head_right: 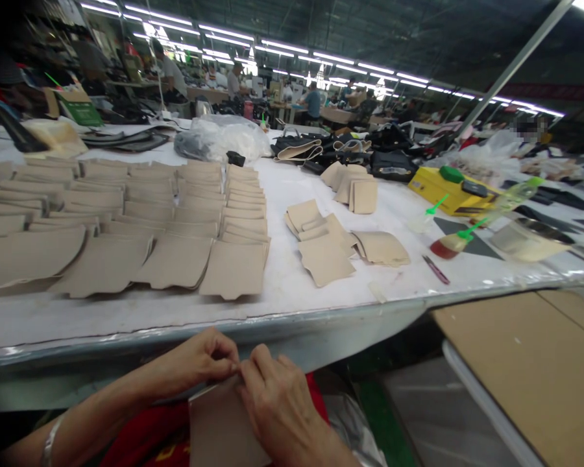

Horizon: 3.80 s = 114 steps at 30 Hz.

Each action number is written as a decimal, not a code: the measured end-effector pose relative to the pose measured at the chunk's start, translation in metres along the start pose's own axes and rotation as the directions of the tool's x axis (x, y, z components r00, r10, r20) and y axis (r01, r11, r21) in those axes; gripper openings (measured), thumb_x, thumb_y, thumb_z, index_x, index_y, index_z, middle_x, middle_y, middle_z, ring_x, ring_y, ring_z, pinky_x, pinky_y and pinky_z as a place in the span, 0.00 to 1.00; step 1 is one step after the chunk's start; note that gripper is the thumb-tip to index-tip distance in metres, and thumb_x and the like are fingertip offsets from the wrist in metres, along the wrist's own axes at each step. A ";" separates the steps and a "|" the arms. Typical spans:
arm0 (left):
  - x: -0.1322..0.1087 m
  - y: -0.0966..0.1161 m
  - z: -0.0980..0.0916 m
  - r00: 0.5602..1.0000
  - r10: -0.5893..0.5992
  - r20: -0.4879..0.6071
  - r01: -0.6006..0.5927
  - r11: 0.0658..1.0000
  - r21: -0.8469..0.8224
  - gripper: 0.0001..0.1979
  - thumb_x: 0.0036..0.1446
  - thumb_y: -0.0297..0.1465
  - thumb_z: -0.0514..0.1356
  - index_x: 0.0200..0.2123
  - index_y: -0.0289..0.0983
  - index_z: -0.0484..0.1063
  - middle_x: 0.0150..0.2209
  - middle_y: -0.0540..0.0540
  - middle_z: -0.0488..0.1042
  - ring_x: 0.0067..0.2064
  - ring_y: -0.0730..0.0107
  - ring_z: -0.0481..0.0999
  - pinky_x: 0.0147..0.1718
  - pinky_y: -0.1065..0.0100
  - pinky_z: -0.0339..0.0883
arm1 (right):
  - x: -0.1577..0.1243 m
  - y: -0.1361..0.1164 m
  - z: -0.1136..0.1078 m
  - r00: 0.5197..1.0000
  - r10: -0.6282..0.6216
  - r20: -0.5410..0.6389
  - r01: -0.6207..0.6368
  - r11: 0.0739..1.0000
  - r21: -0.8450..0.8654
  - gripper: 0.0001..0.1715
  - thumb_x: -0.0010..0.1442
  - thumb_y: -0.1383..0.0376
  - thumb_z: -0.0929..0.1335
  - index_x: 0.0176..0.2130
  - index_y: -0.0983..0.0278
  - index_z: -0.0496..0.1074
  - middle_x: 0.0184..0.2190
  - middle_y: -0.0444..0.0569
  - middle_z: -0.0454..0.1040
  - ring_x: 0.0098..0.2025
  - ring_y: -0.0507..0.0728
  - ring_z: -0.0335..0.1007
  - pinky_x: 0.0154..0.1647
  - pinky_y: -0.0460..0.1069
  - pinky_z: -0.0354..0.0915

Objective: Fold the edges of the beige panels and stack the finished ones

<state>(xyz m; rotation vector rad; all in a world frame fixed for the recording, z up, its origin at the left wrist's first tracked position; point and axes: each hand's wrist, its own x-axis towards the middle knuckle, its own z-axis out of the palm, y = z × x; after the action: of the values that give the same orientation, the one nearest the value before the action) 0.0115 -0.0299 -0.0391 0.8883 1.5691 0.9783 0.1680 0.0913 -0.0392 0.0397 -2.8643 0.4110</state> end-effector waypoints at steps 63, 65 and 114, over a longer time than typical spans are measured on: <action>-0.054 -0.007 0.019 0.990 0.019 -0.136 -0.101 0.769 -0.631 0.22 0.57 0.41 0.63 0.52 0.39 0.65 0.31 0.51 0.70 0.22 0.76 0.67 0.21 0.74 0.59 | 0.024 -0.008 -0.043 0.996 -0.034 -0.079 0.059 0.937 0.345 0.09 0.64 0.76 0.60 0.35 0.62 0.60 0.38 0.49 0.68 0.40 0.58 0.62 0.43 0.54 0.60; -0.061 0.000 0.018 0.985 0.041 -0.169 -0.136 0.786 -0.603 0.25 0.57 0.45 0.62 0.53 0.39 0.66 0.38 0.46 0.73 0.33 0.68 0.73 0.31 0.70 0.66 | 0.025 -0.012 -0.050 0.999 0.005 -0.039 0.008 0.942 0.334 0.09 0.65 0.75 0.59 0.34 0.62 0.60 0.36 0.49 0.68 0.37 0.57 0.61 0.38 0.51 0.61; -0.059 -0.011 0.046 0.994 0.050 -0.093 -0.033 0.984 0.175 0.09 0.59 0.28 0.56 0.28 0.38 0.75 0.30 0.54 0.74 0.34 0.71 0.73 0.33 0.75 0.58 | -0.025 -0.017 -0.016 0.918 0.146 0.369 -0.349 0.739 0.576 0.12 0.60 0.77 0.68 0.40 0.63 0.64 0.39 0.43 0.69 0.42 0.53 0.63 0.44 0.48 0.59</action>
<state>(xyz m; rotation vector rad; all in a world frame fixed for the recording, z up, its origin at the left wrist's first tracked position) 0.0674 -0.0810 -0.0330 1.0106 1.7445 0.9362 0.1972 0.0793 -0.0261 -0.1852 -2.8637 1.5458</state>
